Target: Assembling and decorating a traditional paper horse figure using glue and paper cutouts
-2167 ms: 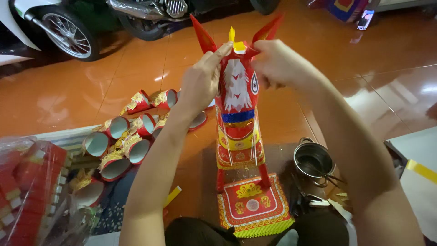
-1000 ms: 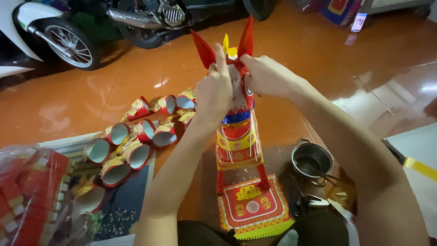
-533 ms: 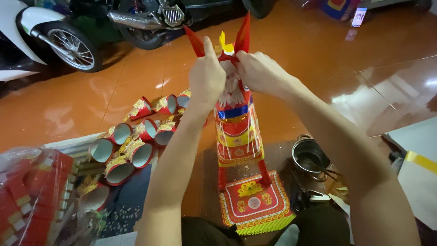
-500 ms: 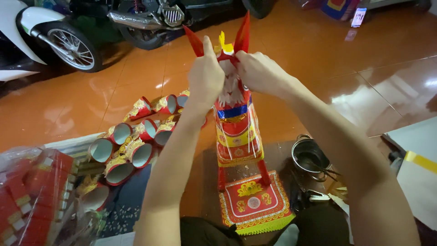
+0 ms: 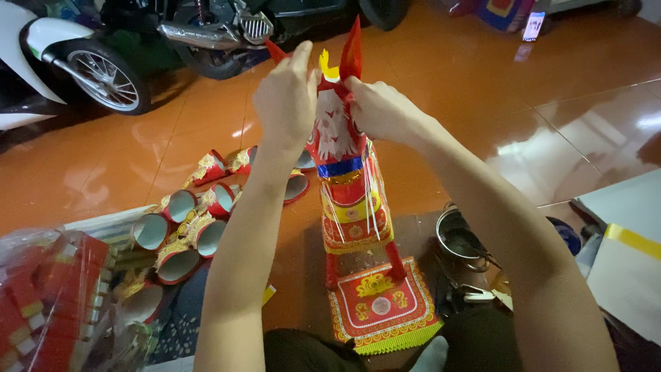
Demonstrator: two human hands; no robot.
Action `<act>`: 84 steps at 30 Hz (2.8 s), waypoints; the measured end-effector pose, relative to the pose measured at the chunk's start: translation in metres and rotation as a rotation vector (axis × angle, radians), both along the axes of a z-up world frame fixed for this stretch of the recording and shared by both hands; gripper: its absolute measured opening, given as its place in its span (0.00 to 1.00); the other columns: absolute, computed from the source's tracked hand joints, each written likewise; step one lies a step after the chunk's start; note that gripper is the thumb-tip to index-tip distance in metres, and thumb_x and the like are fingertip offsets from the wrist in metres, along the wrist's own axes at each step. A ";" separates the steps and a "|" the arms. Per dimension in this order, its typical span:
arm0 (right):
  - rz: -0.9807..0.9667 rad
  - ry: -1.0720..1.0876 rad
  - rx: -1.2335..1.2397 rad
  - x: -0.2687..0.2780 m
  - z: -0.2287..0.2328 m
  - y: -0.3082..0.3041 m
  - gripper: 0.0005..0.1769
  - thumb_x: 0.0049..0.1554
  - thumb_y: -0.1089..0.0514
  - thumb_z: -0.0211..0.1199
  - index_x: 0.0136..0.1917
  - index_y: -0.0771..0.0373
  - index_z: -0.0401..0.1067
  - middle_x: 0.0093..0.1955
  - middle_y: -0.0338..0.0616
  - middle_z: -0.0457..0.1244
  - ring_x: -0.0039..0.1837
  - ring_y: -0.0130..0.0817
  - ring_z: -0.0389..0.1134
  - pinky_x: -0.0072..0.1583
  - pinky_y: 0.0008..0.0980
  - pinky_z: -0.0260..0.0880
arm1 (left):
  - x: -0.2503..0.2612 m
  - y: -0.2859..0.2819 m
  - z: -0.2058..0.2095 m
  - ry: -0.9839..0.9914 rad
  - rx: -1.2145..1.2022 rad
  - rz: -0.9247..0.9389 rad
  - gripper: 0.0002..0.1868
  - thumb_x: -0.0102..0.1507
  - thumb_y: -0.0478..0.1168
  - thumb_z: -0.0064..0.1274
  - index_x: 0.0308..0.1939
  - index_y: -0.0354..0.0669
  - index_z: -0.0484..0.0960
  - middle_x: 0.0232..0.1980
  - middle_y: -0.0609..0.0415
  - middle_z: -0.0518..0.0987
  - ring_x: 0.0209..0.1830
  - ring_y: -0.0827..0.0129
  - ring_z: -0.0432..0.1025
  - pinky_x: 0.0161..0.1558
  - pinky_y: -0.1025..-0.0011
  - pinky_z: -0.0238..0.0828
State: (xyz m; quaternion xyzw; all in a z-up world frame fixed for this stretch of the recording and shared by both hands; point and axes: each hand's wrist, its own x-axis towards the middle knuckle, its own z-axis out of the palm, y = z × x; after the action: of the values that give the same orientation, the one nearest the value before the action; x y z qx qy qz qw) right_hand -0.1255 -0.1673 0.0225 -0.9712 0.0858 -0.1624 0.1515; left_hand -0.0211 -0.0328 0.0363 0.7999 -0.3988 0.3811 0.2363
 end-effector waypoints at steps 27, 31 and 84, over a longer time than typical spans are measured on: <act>0.078 -0.469 0.604 -0.139 -0.172 0.013 0.17 0.57 0.64 0.53 0.60 0.57 0.67 0.36 0.30 0.59 0.37 0.22 0.53 0.39 0.23 0.58 | -0.080 0.016 -0.042 0.108 -0.303 -0.537 0.21 0.74 0.27 0.55 0.68 0.42 0.66 0.40 0.52 0.75 0.31 0.70 0.63 0.36 0.72 0.64; -0.227 -0.376 0.780 -0.227 -0.392 -0.043 0.10 0.50 0.61 0.67 0.48 0.57 0.77 0.43 0.50 0.70 0.49 0.50 0.71 0.52 0.45 0.69 | -0.134 0.041 -0.193 0.243 -0.235 -0.415 0.06 0.62 0.31 0.60 0.39 0.47 0.83 0.37 0.53 0.81 0.38 0.58 0.77 0.44 0.66 0.74; -1.208 -0.354 1.058 -0.479 -0.532 -0.067 0.13 0.56 0.56 0.65 0.30 0.52 0.71 0.28 0.29 0.59 0.31 0.19 0.52 0.36 0.24 0.49 | -0.309 0.059 -0.542 1.122 0.597 -0.868 0.11 0.65 0.44 0.46 0.30 0.47 0.76 0.27 0.55 0.78 0.25 0.62 0.74 0.31 0.63 0.64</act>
State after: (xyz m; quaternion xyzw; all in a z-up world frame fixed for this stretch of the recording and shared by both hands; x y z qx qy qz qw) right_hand -0.6046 -0.2338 -0.5093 -0.5178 0.6339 -0.3048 0.4870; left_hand -0.3304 0.0261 -0.5054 0.6752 -0.5834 -0.3321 0.3057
